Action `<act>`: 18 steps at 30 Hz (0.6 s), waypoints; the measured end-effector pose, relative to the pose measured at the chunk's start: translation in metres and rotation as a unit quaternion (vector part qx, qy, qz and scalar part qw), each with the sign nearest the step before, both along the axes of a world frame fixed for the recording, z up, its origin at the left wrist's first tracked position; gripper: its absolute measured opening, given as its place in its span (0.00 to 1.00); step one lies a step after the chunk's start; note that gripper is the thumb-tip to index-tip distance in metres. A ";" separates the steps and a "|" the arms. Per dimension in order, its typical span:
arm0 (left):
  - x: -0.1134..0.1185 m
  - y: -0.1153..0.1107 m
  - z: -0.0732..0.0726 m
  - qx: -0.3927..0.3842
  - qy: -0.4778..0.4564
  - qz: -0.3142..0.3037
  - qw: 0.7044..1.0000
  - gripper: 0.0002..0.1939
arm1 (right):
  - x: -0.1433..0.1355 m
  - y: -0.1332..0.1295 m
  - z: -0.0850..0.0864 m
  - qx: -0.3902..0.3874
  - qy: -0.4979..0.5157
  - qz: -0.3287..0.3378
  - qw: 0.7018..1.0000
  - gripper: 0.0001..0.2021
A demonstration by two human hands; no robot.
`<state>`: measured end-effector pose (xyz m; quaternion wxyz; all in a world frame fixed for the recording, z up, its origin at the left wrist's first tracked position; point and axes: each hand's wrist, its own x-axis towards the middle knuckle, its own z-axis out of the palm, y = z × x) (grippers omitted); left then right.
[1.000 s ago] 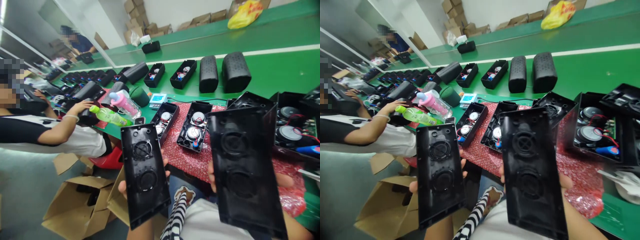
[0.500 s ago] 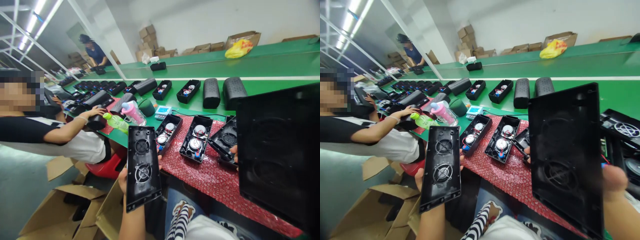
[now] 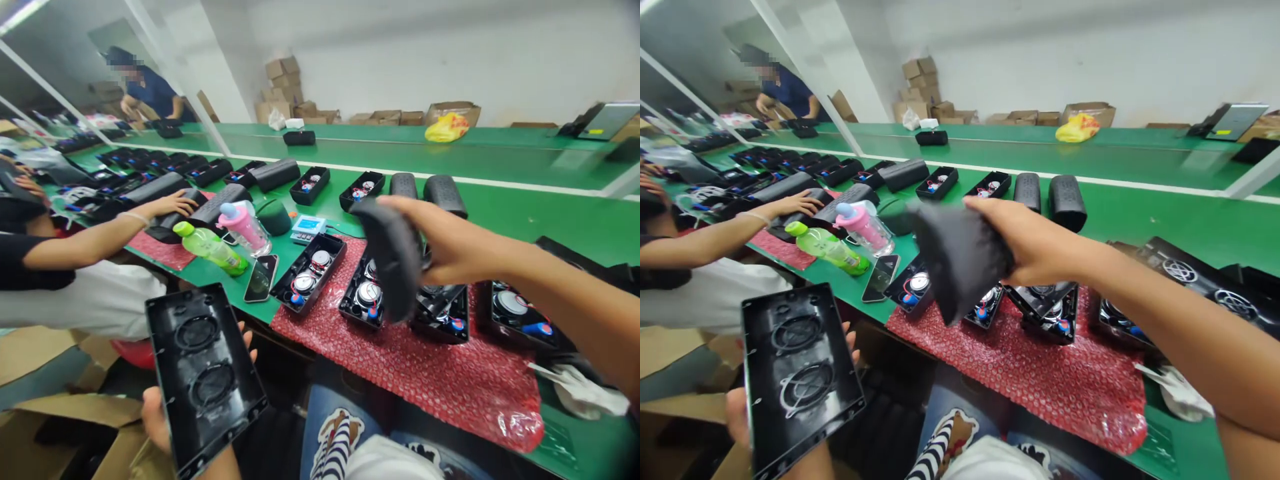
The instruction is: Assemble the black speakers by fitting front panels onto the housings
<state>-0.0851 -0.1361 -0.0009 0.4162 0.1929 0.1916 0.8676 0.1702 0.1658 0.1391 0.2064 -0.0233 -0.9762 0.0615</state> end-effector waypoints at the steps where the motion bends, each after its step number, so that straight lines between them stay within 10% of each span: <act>1: 0.000 -0.003 0.000 -0.011 -0.003 0.017 1.000 0.44 | -0.015 0.003 -0.006 0.034 -0.045 0.008 0.998 0.46; 9: -0.001 -0.024 0.003 -0.013 0.026 0.025 0.999 0.40 | -0.080 0.009 -0.086 0.211 -0.310 0.067 0.925 0.43; 18: -0.012 -0.032 -0.007 -0.084 0.028 0.080 0.993 0.39 | -0.066 0.030 -0.087 0.259 -0.309 0.054 0.913 0.33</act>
